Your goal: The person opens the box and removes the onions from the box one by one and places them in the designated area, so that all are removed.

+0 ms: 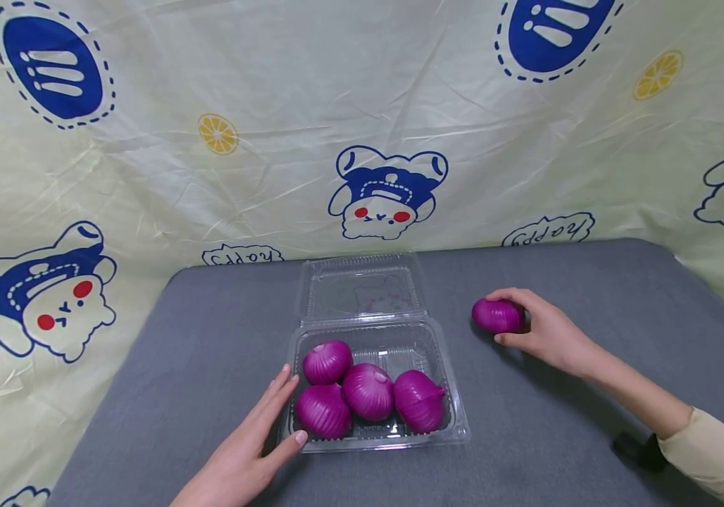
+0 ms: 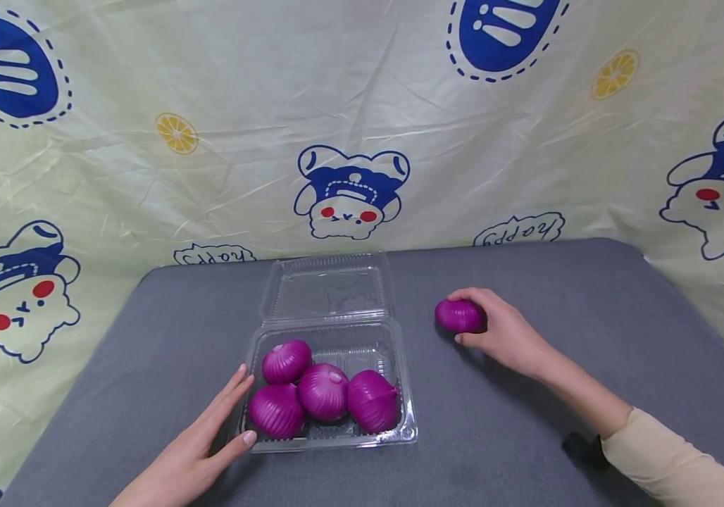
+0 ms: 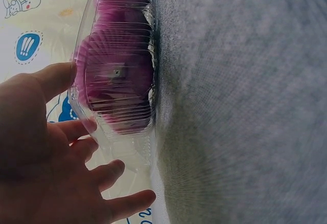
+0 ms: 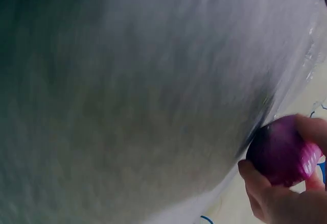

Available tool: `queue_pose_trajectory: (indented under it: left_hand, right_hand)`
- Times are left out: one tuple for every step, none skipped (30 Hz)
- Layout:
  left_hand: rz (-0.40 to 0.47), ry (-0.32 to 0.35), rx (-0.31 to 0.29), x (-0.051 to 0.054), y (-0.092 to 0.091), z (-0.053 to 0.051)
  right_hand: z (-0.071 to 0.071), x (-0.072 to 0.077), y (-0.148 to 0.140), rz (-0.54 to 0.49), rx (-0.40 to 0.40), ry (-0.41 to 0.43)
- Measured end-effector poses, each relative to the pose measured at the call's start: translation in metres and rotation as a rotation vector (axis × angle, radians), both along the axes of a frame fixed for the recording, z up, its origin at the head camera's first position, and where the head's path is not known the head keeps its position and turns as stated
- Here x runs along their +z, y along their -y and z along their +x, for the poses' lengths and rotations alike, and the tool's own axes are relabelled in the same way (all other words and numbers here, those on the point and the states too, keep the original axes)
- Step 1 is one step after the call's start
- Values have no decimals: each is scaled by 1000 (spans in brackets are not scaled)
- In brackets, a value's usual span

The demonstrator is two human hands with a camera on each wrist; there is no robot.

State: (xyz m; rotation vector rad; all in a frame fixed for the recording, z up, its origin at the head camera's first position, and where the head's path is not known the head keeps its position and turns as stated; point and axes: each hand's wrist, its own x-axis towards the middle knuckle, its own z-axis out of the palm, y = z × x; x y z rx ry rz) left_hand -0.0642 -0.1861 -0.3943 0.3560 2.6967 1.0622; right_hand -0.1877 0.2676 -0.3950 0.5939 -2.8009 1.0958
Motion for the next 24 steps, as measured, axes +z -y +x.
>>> queue_pose_trajectory:
  left_hand:
    - [1, 0, 2, 0, 0, 0]
    - [3, 3, 4, 0, 0, 0]
    - [2, 9, 4, 0, 0, 0]
    - [4, 10, 5, 0, -1, 0]
    - [6, 11, 8, 0, -1, 0]
    - [9, 13, 10, 0, -1, 0]
    - [10, 16, 11, 0, -1, 0]
    - [12, 18, 11, 0, -2, 0]
    - [11, 19, 10, 0, -2, 0]
    - [11, 18, 12, 0, -2, 0]
    - [12, 19, 12, 0, -2, 0]
    - [10, 21, 13, 0, -2, -1]
    - [10, 20, 14, 0, -2, -1]
    - [10, 19, 15, 0, -2, -1]
    - [8, 18, 15, 0, -2, -1]
    - [8, 18, 16, 0, -2, 0]
    - [8, 16, 16, 0, -2, 0]
    - [5, 15, 15, 0, -1, 0]
    - [5, 12, 15, 0, -1, 0]
    - [5, 12, 14, 0, -1, 0]
    - [5, 12, 14, 0, -1, 0]
    - [6, 12, 13, 0, -1, 0]
    - [8, 12, 14, 0, -1, 0]
    - [9, 12, 13, 0, -1, 0]
  right_hand:
    - [-1, 0, 0, 1, 6, 9]
    - [-2, 0, -1, -1, 9, 25]
    - [-3, 0, -1, -6, 11, 40]
    - [-4, 1, -2, -13, 12, 57]
    - [-5, 1, -3, -19, 11, 70]
    - [-5, 1, -3, -23, 10, 81]
    - [-5, 1, -4, -28, 8, 93]
    - [-5, 2, -5, -31, 7, 103]
    - [-5, 2, -5, -32, 9, 109]
    - [-5, 2, -6, -31, 12, 117]
    - [-5, 2, -7, -30, 15, 126]
    - [-5, 2, -7, -26, 17, 136]
    - [-5, 2, -7, -26, 20, 148]
    - [-5, 2, -8, -21, 22, 158]
    - [-4, 2, -8, -18, 23, 168]
    - [-4, 2, -8, -16, 23, 177]
    - [-4, 2, -9, -15, 21, 187]
    - [-3, 2, -9, -12, 19, 196]
    - [-3, 3, -9, -13, 19, 203]
    - [-2, 3, -9, -9, 18, 207]
    - [-2, 3, -9, -5, 18, 210]
    - [-2, 3, -9, -1, 17, 212]
    - [-2, 3, -9, 2, 18, 214]
    - [-2, 4, -9, 4, 20, 215]
